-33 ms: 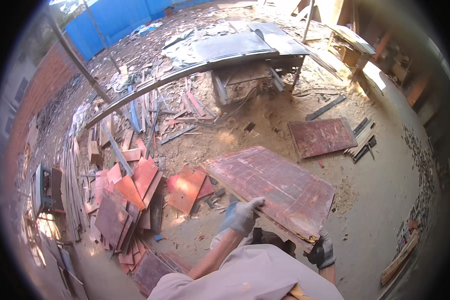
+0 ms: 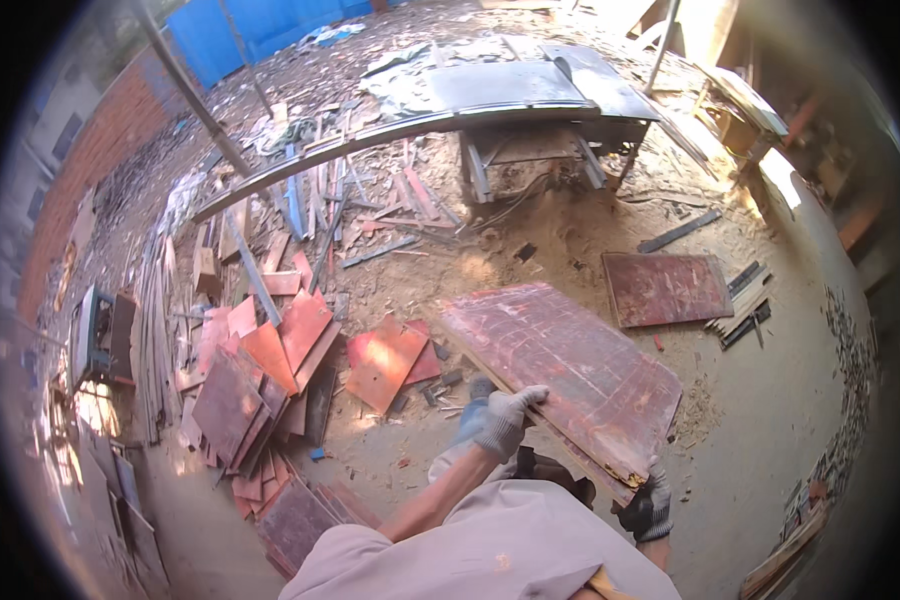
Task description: The person measures and cuts multiple reddish-brown metal sheets using a guillotine-style shear. They repeatedly pick up sheets from a pile, measure them with a tape measure, align them on the shear, cut them, and place the cut pieces aside. The process is repeated for several sheets throughout the clip.
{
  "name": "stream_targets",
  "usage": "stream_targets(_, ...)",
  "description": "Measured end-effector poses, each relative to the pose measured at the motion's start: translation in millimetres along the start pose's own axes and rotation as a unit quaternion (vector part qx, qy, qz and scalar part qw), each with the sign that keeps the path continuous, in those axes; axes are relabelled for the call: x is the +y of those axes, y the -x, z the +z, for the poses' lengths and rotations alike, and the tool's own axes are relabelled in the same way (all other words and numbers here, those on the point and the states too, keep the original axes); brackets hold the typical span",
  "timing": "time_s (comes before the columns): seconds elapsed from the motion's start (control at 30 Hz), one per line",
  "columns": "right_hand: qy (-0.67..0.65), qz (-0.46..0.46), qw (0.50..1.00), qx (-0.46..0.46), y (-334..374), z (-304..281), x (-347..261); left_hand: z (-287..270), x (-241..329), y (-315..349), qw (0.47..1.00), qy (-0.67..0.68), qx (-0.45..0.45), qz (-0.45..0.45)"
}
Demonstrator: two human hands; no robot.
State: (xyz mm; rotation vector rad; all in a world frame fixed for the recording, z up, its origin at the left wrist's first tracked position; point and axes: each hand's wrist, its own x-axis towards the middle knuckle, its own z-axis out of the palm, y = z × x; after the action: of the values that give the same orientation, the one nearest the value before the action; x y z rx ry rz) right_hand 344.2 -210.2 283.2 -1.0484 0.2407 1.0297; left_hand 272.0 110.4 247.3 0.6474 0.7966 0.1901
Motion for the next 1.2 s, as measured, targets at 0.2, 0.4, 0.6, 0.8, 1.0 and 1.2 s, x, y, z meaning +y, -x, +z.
stream_targets(0.2, -0.177, 0.085, 0.971, -0.137, -156.0, 28.7, -57.0, 28.0, 133.7, -82.3, 0.989, -0.065, 0.069, 0.115)
stream_targets(0.4, -0.126, 0.176, 0.955, 0.201, -370.7, 48.4, -185.2, 84.8, 257.4, -237.5, 0.975, 0.104, 0.145, 0.13)
stream_targets(0.6, -0.132, 0.213, 0.961, 0.117, -676.6, 66.1, -351.4, 167.6, 337.2, -375.2, 0.91, 0.137, 0.23, 0.316)
stream_targets(0.8, -0.006, 0.181, 0.976, 0.122, -991.5, 126.9, -490.4, 296.9, 416.4, -455.1, 0.845, 0.153, 0.365, 0.36)
stream_targets(1.0, 0.107, 0.127, 0.981, 0.1, -1172.8, 243.4, -590.8, 372.5, 492.9, -510.6, 0.808, 0.149, 0.429, 0.375)
stream_targets(1.2, 0.674, -0.359, 0.635, 0.114, -1224.3, 319.3, -645.7, 362.9, 547.9, -558.9, 0.823, 0.145, 0.361, 0.414)
